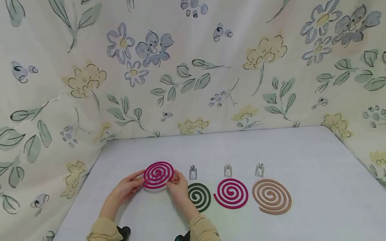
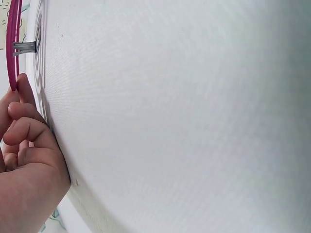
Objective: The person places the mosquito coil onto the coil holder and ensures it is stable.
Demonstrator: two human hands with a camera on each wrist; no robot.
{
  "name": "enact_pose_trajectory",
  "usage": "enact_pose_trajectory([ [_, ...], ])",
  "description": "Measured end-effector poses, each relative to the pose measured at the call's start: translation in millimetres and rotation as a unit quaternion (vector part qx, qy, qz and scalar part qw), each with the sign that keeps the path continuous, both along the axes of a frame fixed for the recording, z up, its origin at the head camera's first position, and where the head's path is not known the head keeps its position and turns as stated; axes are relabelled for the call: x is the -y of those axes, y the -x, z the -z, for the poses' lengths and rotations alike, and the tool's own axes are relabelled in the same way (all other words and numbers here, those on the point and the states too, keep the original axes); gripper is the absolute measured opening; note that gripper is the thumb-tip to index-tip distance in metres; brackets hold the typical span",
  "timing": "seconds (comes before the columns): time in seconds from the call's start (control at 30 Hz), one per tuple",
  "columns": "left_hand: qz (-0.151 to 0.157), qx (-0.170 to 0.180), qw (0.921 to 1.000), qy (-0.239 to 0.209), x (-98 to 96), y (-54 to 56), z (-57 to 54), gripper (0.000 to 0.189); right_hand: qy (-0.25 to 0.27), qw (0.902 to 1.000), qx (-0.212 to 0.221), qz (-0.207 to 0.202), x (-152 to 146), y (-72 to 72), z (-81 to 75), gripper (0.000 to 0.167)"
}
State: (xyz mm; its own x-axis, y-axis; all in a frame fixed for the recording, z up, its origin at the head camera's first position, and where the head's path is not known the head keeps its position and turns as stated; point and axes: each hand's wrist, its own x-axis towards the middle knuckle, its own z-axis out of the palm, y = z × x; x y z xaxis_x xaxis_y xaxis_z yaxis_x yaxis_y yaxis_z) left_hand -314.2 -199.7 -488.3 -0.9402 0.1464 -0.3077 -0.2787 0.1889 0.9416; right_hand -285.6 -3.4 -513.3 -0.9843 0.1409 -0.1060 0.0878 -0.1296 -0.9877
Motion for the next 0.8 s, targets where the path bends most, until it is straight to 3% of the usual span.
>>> enact_pose_trajectory([
  [0.7,0.010,-0.006,0.9999,-0.005,2.5,2.2,4.1,0.053,-0.003,0.9999,-0.007,-0.008,-1.5,-1.8,-1.3,0.058],
  [0.8,0.006,-0.003,1.0000,0.000,2.0,2.1,3.7,0.053,0.000,0.9999,-0.009,-0.012,-2.7,-10.8,-15.6,0.057],
])
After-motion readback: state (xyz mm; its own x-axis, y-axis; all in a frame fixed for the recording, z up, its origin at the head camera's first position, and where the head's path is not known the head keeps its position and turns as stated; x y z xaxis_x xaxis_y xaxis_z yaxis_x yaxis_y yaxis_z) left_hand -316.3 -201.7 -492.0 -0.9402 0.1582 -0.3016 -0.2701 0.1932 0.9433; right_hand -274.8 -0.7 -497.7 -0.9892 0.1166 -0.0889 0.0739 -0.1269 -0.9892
